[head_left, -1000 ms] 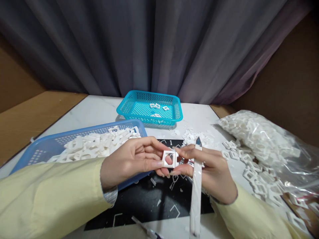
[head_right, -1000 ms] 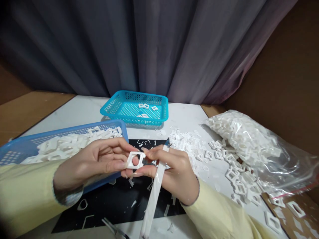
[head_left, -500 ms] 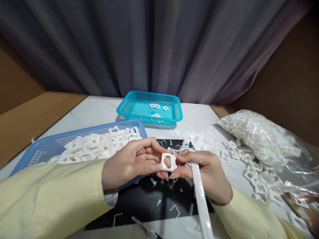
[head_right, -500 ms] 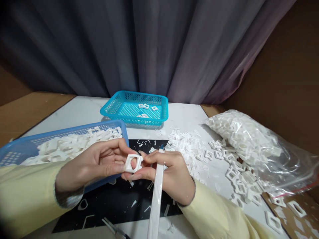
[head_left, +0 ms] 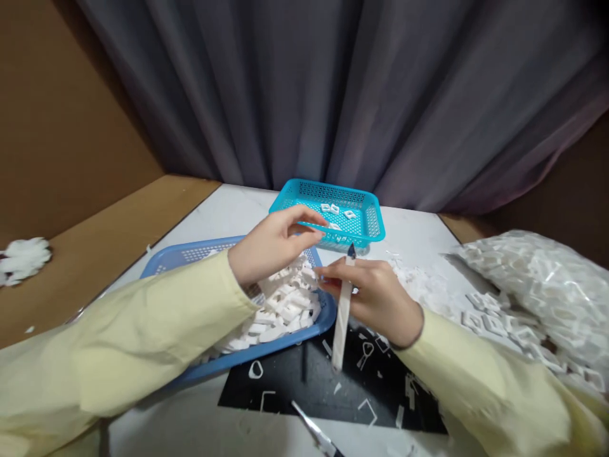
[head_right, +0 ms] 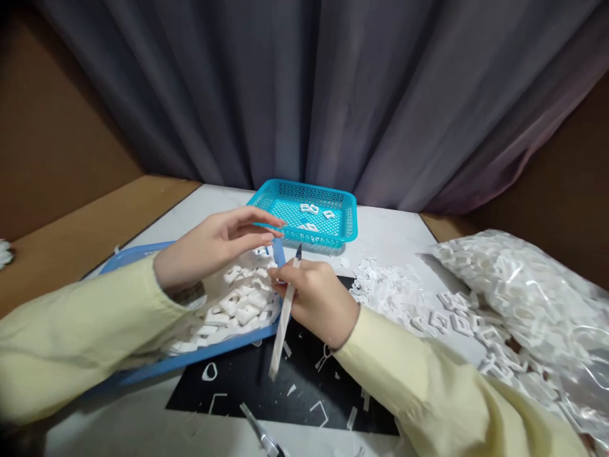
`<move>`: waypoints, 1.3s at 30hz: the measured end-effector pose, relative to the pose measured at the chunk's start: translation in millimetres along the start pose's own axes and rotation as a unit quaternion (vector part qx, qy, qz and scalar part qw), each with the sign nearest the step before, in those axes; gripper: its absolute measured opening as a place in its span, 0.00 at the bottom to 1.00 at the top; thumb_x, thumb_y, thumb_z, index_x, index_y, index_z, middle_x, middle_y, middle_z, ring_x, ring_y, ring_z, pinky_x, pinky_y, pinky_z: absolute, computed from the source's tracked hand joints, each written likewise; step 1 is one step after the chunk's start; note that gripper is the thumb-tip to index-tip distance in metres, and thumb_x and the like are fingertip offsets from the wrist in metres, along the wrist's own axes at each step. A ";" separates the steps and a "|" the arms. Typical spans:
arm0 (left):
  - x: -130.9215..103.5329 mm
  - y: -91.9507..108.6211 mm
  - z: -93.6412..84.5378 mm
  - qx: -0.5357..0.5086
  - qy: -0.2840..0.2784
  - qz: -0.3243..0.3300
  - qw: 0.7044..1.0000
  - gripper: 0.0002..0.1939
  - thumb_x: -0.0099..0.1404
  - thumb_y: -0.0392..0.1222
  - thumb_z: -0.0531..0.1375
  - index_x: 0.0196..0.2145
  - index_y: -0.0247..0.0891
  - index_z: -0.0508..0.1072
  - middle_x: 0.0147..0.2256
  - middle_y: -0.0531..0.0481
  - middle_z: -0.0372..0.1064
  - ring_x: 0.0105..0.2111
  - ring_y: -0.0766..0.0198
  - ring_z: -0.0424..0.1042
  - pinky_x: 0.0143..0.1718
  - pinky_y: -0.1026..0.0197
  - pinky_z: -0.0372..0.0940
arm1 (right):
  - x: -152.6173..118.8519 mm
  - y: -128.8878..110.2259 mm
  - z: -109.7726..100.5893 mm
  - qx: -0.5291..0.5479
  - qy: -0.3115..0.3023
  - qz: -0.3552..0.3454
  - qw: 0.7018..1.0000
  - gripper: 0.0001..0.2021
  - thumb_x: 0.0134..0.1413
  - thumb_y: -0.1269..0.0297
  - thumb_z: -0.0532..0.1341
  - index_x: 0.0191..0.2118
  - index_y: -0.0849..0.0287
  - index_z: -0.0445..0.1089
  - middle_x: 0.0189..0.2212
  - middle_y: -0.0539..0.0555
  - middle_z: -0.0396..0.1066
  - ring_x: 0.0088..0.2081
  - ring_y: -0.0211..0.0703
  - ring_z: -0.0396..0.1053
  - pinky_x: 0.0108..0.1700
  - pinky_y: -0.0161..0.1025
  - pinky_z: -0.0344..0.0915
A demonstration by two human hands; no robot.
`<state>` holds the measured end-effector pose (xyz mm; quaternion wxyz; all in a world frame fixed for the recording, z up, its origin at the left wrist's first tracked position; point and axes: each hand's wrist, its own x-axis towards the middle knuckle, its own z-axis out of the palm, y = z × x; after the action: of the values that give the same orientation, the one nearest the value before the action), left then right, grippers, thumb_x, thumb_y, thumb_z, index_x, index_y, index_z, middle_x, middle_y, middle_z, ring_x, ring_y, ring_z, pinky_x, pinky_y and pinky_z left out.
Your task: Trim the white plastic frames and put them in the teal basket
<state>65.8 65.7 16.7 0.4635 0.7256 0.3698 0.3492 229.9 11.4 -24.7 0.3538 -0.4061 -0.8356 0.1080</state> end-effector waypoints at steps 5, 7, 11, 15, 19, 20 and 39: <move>8.6 -14.0 -5.8 -0.162 0.118 0.032 0.979 0.15 0.43 0.17 0.49 0.21 0.34 0.65 0.24 0.54 0.65 0.28 0.69 0.66 0.31 0.67 0.62 | 8.7 0.6 16.5 -0.061 -0.014 -0.012 0.998 0.07 0.53 0.70 0.56 0.36 0.64 0.70 0.33 0.58 0.71 0.34 0.42 0.68 0.35 0.39 0.64; 10.8 -17.3 -8.4 -0.215 0.127 0.025 0.968 0.16 0.39 0.16 0.45 0.17 0.34 0.62 0.18 0.57 0.60 0.21 0.72 0.62 0.25 0.69 0.59 | 4.6 -8.7 16.8 -0.076 -0.043 -0.015 0.996 0.07 0.53 0.69 0.55 0.34 0.64 0.70 0.30 0.58 0.69 0.32 0.42 0.66 0.33 0.39 0.62; 13.3 -21.3 -13.2 -0.274 0.117 -0.017 0.954 0.12 0.38 0.21 0.43 0.13 0.36 0.54 0.12 0.59 0.48 0.11 0.76 0.47 0.13 0.72 0.44 | -1.2 -28.1 23.1 -0.080 -0.144 -0.032 0.986 0.06 0.51 0.70 0.57 0.33 0.61 0.71 0.24 0.55 0.68 0.30 0.42 0.63 0.29 0.36 0.58; 12.5 -21.2 -15.7 -0.318 0.085 -0.071 0.942 0.09 0.38 0.25 0.44 0.12 0.38 0.50 0.11 0.60 0.42 0.09 0.77 0.40 0.12 0.72 0.35 | 2.8 -31.8 37.5 -0.078 -0.189 0.007 0.979 0.04 0.48 0.72 0.59 0.27 0.60 0.70 0.19 0.52 0.66 0.26 0.39 0.61 0.25 0.34 0.54; 11.3 -20.0 -18.7 -0.339 0.047 -0.097 0.935 0.08 0.37 0.27 0.45 0.12 0.39 0.48 0.11 0.60 0.40 0.09 0.76 0.37 0.11 0.72 0.33 | 7.9 -27.6 42.4 -0.035 -0.186 0.050 0.981 0.02 0.45 0.70 0.61 0.25 0.60 0.70 0.18 0.49 0.67 0.23 0.35 0.62 0.26 0.32 0.57; 11.3 -20.1 -19.6 -0.340 0.038 -0.101 0.934 0.09 0.37 0.27 0.45 0.12 0.39 0.48 0.11 0.60 0.39 0.09 0.76 0.36 0.11 0.72 0.33 | 8.1 -27.7 40.4 -0.017 -0.182 0.055 0.982 0.01 0.45 0.70 0.62 0.27 0.60 0.71 0.19 0.49 0.68 0.23 0.34 0.63 0.27 0.31 0.58; -21.0 -13.9 15.8 -0.232 -0.288 -0.048 0.928 0.15 0.53 0.36 0.61 0.40 0.40 0.73 0.30 0.49 0.72 0.28 0.64 0.72 0.31 0.62 0.66 | -49.1 -41.8 -13.9 -0.272 0.107 -0.087 0.952 0.16 0.47 0.76 0.61 0.44 0.63 0.66 0.21 0.53 0.67 0.29 0.41 0.61 0.29 0.39 0.60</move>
<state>66.1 45.2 -4.8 0.7214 0.6488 0.1638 0.1785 234.8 -54.2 -19.8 0.3250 -0.4219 -0.8228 -0.1985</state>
